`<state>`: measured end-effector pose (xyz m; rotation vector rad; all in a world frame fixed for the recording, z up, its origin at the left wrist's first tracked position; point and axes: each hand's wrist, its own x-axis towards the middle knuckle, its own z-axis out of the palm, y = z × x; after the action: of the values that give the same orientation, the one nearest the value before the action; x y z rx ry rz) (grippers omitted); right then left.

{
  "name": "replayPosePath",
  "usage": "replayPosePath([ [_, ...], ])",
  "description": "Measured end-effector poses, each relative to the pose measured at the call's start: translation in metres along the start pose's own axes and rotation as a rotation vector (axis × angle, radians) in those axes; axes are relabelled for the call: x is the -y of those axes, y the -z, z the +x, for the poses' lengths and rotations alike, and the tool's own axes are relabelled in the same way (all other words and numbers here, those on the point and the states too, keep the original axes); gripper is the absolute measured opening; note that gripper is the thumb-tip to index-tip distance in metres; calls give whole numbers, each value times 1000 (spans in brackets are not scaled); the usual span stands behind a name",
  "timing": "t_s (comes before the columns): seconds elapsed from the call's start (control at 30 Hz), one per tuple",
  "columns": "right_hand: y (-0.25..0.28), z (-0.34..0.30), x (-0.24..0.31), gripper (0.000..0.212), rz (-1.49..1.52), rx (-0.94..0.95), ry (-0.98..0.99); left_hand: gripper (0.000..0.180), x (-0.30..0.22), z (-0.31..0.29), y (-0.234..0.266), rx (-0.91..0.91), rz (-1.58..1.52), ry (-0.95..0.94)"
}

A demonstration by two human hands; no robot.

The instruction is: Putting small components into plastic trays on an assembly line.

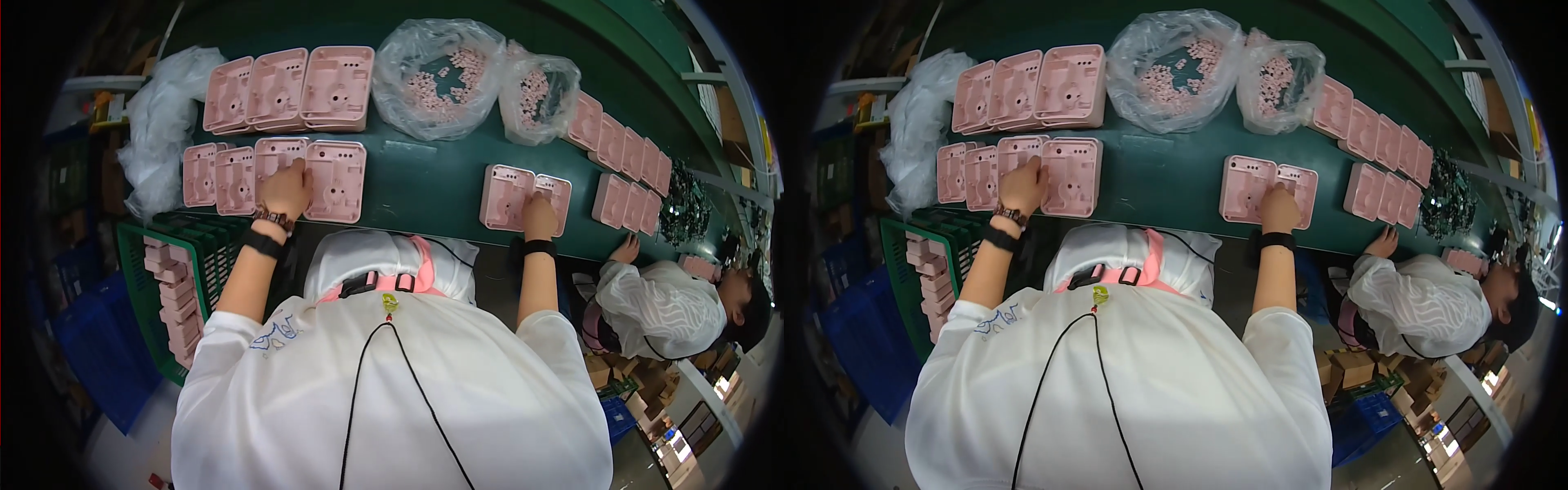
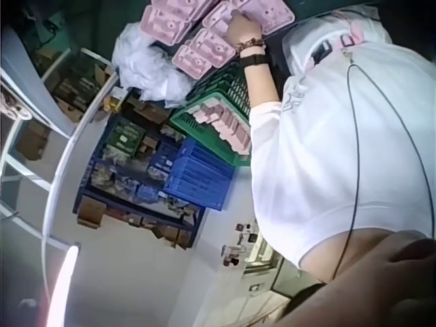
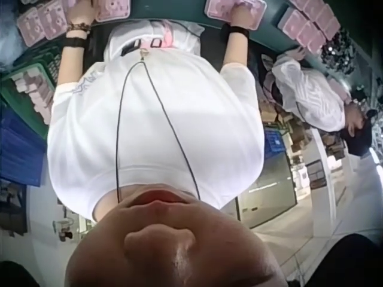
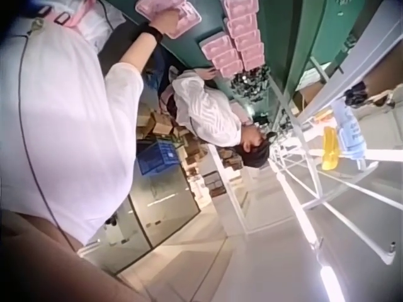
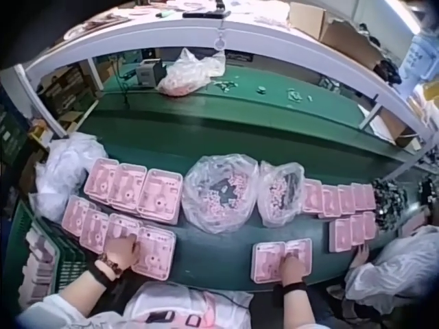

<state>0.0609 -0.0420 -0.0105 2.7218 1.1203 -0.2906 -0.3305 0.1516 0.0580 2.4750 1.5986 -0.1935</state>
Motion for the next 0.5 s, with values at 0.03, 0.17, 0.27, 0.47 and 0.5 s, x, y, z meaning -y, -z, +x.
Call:
replayPosePath([
  [0.03, -2, 1, -1, 28, 11, 9, -4, 19, -9, -8, 8, -4, -35, -43],
  [0.17, -2, 3, -5, 26, -3, -3, 30, 16, -64, -24, 24, 4, -224, -178],
  [0.27, 0, 2, -6, 27, 47, 9, 23, 17, -130, -12, 13, -20, -312, -317],
  [0.47, 2, 4, -5, 28, 76, -2, 66, 17, -181, 34, -49, 103, -243, -292],
  [0.5, 3, 5, -4, 28, 64, 4, 69, 17, -181, 37, -57, 100, -252, -282],
])
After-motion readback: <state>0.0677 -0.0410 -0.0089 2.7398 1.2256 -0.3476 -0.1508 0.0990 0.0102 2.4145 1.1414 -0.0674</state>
